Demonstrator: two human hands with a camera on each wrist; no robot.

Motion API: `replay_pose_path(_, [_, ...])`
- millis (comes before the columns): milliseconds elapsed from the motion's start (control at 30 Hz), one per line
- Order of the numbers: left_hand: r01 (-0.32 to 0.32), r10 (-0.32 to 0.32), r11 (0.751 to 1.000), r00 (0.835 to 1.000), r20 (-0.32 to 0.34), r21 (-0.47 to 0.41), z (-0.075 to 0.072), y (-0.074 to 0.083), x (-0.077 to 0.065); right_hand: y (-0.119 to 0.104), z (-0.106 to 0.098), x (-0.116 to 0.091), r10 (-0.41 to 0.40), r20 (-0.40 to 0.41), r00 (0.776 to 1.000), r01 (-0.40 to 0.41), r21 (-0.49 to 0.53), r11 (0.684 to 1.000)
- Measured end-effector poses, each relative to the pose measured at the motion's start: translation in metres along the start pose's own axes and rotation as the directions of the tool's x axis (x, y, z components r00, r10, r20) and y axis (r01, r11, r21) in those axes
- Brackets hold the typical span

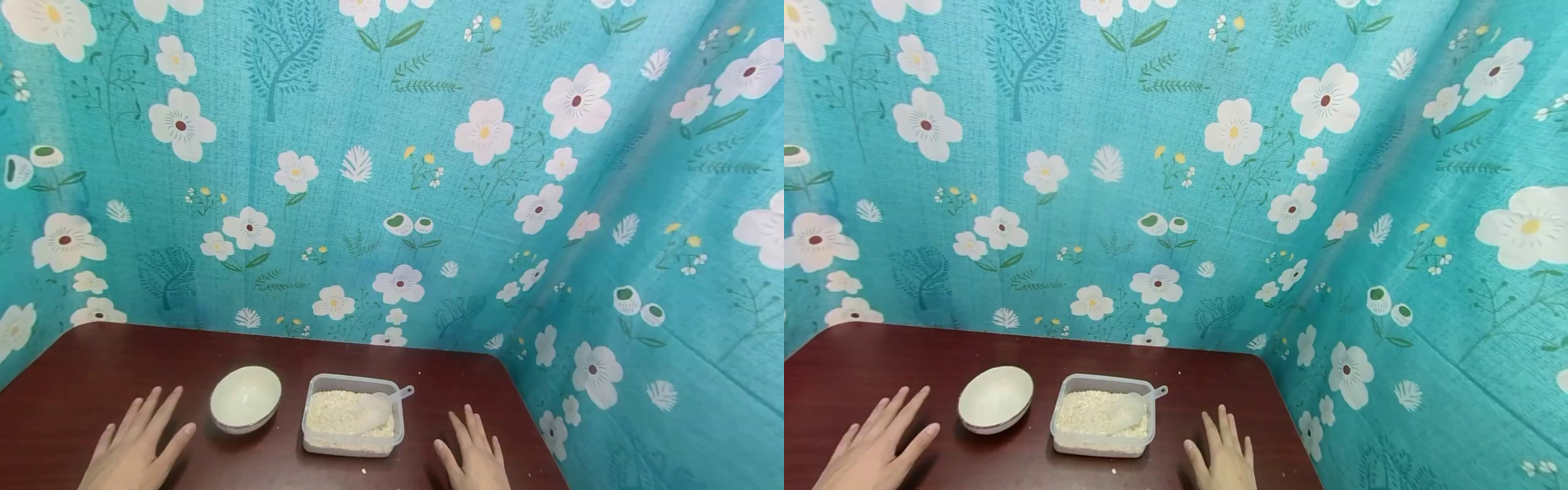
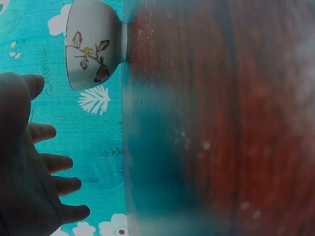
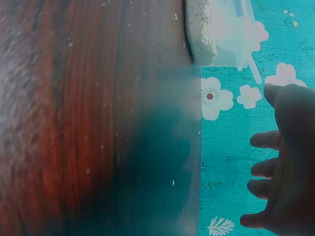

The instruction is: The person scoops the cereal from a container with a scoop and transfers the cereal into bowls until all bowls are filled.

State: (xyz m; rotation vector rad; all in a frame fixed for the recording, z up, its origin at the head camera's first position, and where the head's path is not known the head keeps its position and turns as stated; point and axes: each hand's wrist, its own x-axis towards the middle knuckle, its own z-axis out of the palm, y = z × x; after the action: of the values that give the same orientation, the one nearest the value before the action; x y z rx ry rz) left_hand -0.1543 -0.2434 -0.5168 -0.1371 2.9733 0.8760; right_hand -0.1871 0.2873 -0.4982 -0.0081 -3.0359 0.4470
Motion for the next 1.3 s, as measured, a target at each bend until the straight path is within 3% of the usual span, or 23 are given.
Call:
replay_pose_path(133, [0.007, -0.007, 1.0, 1.0, 0.007, 0.006, -0.003, 0.003, 0.0, -0.002, -0.001, 0.003, 0.018, 0.023, 1.0, -0.019, 0.067, 0.998])
replay_pose_path(433, [-0.04, 0.04, 0.999, 0.995, -0.087, 0.002, -0.004, 0.011, -0.003, -0.008, -0.002, 0.008, 0.044, 0.019, 0.999, -0.046, 0.194, 0.98])
replay_pose_path(700, [-0.069, 0.059, 0.995, 0.99, -0.126, -0.074, -0.005, 0.031, -0.009, -0.013, 0.001, 0.01, 0.027, -0.066, 0.997, -0.007, 0.298, 0.954])
replay_pose_path(900, [-0.089, 0.071, 0.984, 0.99, -0.12, -0.152, -0.004, 0.048, -0.011, -0.018, 0.003, 0.012, 0.027, -0.122, 0.992, 0.028, 0.426, 0.904])
replay_pose_path(1300, [-0.207, 0.152, 0.941, 0.965, -0.211, -0.268, 0.02, 0.082, -0.017, -0.023, 0.008, 0.024, 0.086, -0.098, 0.991, -0.009, 0.607, 0.795])
